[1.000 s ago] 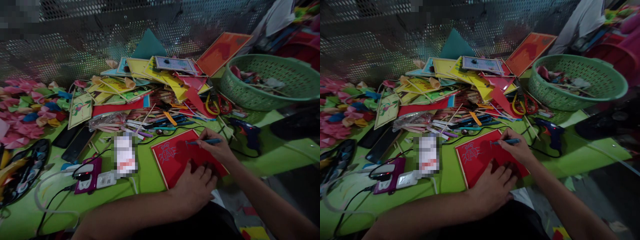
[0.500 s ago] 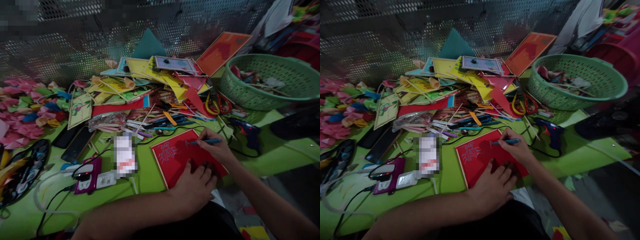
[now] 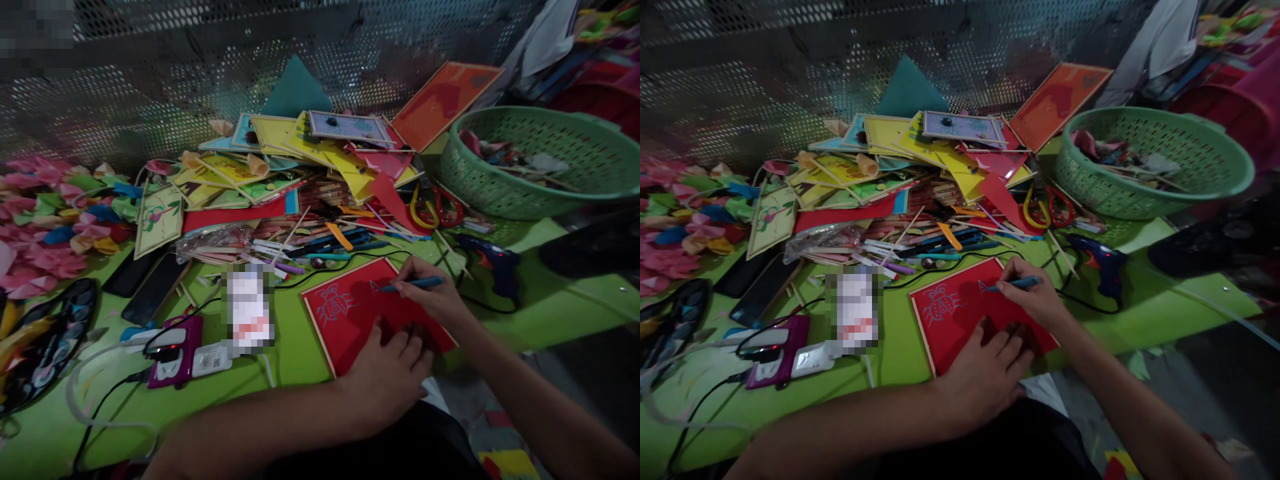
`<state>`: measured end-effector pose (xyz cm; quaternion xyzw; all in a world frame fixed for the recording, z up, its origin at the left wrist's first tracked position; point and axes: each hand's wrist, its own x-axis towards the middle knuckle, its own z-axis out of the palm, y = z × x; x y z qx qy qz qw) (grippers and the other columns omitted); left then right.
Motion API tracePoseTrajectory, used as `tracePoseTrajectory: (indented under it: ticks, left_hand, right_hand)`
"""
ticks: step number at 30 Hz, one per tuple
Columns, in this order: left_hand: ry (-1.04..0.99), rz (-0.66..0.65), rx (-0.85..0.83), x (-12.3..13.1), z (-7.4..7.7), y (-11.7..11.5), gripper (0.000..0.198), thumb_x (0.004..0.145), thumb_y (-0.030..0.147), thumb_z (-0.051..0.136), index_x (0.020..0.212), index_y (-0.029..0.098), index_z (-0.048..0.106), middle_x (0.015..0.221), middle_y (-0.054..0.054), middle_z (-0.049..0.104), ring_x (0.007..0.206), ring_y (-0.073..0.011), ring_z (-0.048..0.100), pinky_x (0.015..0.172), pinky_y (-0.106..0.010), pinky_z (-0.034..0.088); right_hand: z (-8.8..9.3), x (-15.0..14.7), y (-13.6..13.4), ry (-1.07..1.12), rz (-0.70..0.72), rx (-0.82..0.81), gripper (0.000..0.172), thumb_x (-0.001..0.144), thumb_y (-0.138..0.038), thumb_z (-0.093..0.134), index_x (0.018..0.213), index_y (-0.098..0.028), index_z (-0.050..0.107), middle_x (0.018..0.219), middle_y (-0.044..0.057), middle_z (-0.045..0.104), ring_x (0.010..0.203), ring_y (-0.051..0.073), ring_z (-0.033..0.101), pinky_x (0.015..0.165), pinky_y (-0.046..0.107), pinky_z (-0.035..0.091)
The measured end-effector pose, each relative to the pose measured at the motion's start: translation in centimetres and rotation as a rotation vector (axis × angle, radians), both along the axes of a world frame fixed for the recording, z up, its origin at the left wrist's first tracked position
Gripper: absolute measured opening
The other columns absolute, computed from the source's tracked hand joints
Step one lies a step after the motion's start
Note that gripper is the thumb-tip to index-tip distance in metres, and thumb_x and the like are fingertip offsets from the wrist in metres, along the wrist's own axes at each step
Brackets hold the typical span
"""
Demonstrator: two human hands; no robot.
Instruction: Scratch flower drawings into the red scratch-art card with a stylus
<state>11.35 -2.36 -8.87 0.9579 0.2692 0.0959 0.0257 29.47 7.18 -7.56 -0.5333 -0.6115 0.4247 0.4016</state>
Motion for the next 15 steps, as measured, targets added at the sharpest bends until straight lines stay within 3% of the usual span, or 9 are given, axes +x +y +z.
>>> tracePoseTrajectory:
  ticks: [15]
  left_hand:
    - [0.006,-0.003,-0.027,-0.1,0.18,-0.06,0.051,0.107,0.044,0.042,0.149,0.017,0.053,0.157,-0.013,0.051,0.139,-0.0257,0.047,0.115,-0.058,0.042]
  right_hand:
    - [0.2,-0.17,-0.08,-0.022,0.031,-0.013,0.018,0.079,-0.032,0.075,0.072,-0.023,0.061,0.065,-0.003,0.057,0.059,0.015,0.048,0.056,0.029,0.036]
